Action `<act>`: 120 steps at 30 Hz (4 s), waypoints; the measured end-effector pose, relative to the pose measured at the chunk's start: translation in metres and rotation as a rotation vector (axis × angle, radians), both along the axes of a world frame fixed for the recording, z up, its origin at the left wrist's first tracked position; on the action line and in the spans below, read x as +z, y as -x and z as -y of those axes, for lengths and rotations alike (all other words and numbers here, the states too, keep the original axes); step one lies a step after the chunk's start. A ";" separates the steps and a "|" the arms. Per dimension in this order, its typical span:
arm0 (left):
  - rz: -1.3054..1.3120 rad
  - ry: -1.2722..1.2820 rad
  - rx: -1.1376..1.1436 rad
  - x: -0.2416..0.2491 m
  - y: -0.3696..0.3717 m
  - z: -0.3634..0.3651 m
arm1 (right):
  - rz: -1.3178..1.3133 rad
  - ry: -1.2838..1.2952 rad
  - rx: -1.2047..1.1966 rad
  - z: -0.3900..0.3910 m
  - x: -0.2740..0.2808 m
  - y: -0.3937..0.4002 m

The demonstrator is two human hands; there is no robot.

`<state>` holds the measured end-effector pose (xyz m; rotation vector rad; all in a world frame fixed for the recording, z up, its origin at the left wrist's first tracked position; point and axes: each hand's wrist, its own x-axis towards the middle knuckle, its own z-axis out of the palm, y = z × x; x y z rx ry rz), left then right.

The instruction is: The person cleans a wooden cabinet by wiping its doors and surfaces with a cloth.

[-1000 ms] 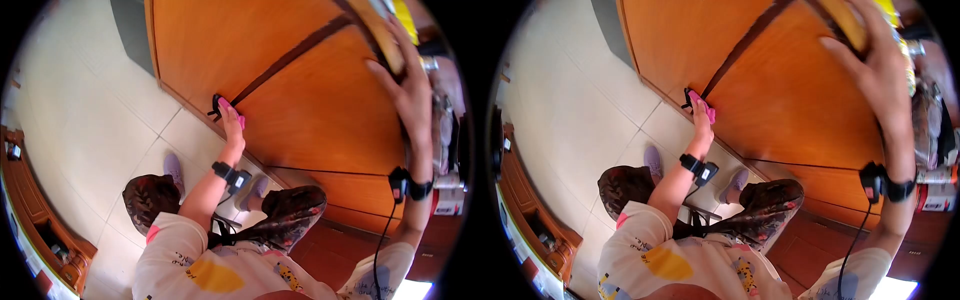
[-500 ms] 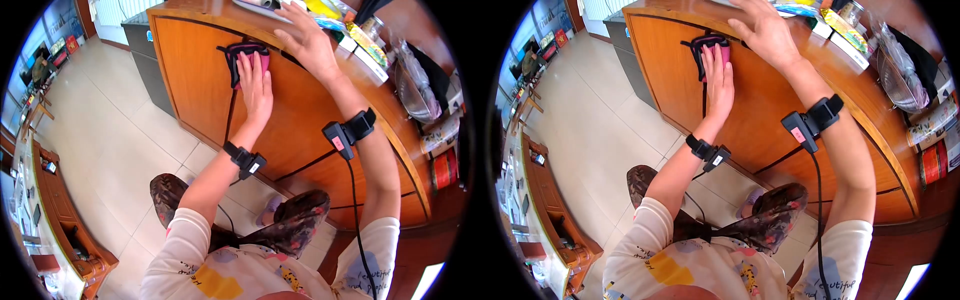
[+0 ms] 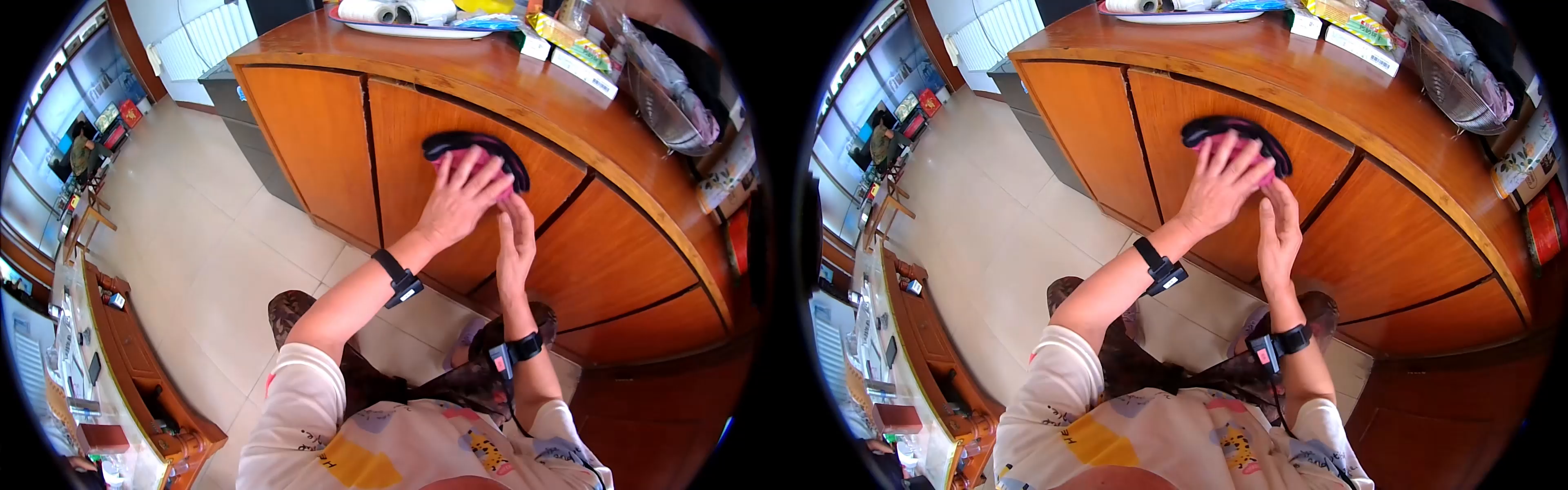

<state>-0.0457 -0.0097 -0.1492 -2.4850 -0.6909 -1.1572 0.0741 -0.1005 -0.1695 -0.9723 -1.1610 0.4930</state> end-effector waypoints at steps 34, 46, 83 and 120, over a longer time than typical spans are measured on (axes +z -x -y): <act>0.299 0.730 -0.245 0.046 -0.086 0.111 | -1.090 0.041 0.436 0.051 0.009 -0.034; 0.100 0.691 -0.497 0.112 -0.032 0.097 | -1.058 -0.071 0.180 0.096 0.032 -0.078; -0.231 0.253 -0.087 0.182 -0.025 -0.024 | 0.895 -0.145 -1.196 0.144 -0.010 -0.244; -0.200 0.284 -0.042 0.180 -0.022 -0.020 | 1.142 0.903 -0.401 0.163 0.251 -0.469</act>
